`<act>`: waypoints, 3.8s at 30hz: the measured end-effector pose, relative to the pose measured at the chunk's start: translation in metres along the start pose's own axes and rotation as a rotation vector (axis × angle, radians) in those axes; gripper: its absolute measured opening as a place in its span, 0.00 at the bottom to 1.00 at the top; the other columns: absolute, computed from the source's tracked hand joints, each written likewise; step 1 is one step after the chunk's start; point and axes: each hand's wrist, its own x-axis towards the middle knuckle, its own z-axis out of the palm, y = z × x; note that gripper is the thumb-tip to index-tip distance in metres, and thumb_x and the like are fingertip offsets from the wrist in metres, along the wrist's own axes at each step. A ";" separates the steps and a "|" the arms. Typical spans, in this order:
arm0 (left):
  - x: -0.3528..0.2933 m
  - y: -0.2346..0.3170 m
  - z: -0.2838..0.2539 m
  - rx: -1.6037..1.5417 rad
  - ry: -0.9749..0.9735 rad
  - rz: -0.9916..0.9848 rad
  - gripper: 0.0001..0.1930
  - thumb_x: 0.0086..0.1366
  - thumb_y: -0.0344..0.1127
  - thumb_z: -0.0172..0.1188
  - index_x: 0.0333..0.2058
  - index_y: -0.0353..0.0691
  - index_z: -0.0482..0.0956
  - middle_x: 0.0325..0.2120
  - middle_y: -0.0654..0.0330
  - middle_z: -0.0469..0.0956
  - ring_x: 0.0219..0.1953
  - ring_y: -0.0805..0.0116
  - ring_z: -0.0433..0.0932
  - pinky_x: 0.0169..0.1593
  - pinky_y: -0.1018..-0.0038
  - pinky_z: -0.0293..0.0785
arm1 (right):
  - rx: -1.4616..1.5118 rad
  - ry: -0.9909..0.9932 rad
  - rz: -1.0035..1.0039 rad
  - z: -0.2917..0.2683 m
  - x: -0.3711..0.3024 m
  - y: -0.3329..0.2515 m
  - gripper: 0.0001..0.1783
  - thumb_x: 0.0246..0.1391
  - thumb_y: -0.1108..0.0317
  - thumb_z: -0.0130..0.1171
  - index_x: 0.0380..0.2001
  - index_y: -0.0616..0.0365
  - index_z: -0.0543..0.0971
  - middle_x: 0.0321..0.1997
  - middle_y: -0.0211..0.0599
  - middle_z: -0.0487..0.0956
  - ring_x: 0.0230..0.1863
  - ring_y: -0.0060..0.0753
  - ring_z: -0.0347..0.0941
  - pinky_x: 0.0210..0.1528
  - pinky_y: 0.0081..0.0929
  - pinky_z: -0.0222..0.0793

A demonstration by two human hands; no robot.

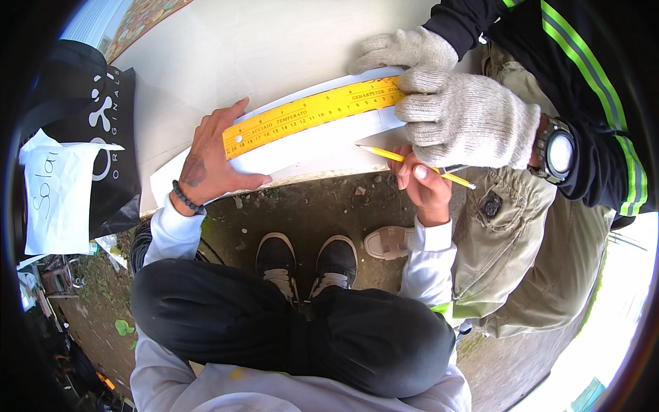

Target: The person measures and marks a white plastic trim piece using a ruler and pencil, then uses an angle grinder to cut the trim along the marked lines. The person handles the trim piece and the grinder throughout the process.

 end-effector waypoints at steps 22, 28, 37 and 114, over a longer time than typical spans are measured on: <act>-0.006 -0.012 0.011 -0.257 0.224 0.088 0.35 0.52 0.38 0.78 0.57 0.39 0.72 0.51 0.49 0.73 0.55 0.49 0.74 0.57 0.61 0.74 | -0.212 0.130 0.117 0.037 -0.061 -0.059 0.31 0.61 0.46 0.50 0.33 0.70 0.81 0.23 0.48 0.79 0.23 0.36 0.74 0.36 0.32 0.65; -0.003 -0.008 0.009 -0.257 0.194 0.048 0.26 0.56 0.36 0.74 0.53 0.41 0.76 0.49 0.51 0.75 0.53 0.51 0.75 0.53 0.63 0.75 | -0.518 0.211 0.032 0.054 -0.034 -0.080 0.30 0.64 0.46 0.49 0.43 0.70 0.76 0.33 0.46 0.76 0.30 0.31 0.69 0.36 0.29 0.65; 0.009 -0.006 0.013 -0.268 0.143 -0.002 0.23 0.56 0.35 0.73 0.50 0.41 0.77 0.46 0.53 0.79 0.50 0.53 0.77 0.54 0.66 0.75 | -0.641 0.202 0.008 0.063 0.044 -0.125 0.13 0.52 0.77 0.65 0.41 0.65 0.77 0.36 0.37 0.76 0.36 0.23 0.70 0.40 0.19 0.63; 0.015 -0.007 0.013 -0.287 0.134 0.076 0.17 0.46 0.29 0.77 0.37 0.36 0.87 0.44 0.60 0.82 0.47 0.53 0.81 0.50 0.62 0.83 | -0.951 -0.347 0.384 0.107 0.198 -0.050 0.10 0.48 0.78 0.68 0.34 0.68 0.78 0.29 0.41 0.78 0.27 0.28 0.76 0.32 0.23 0.71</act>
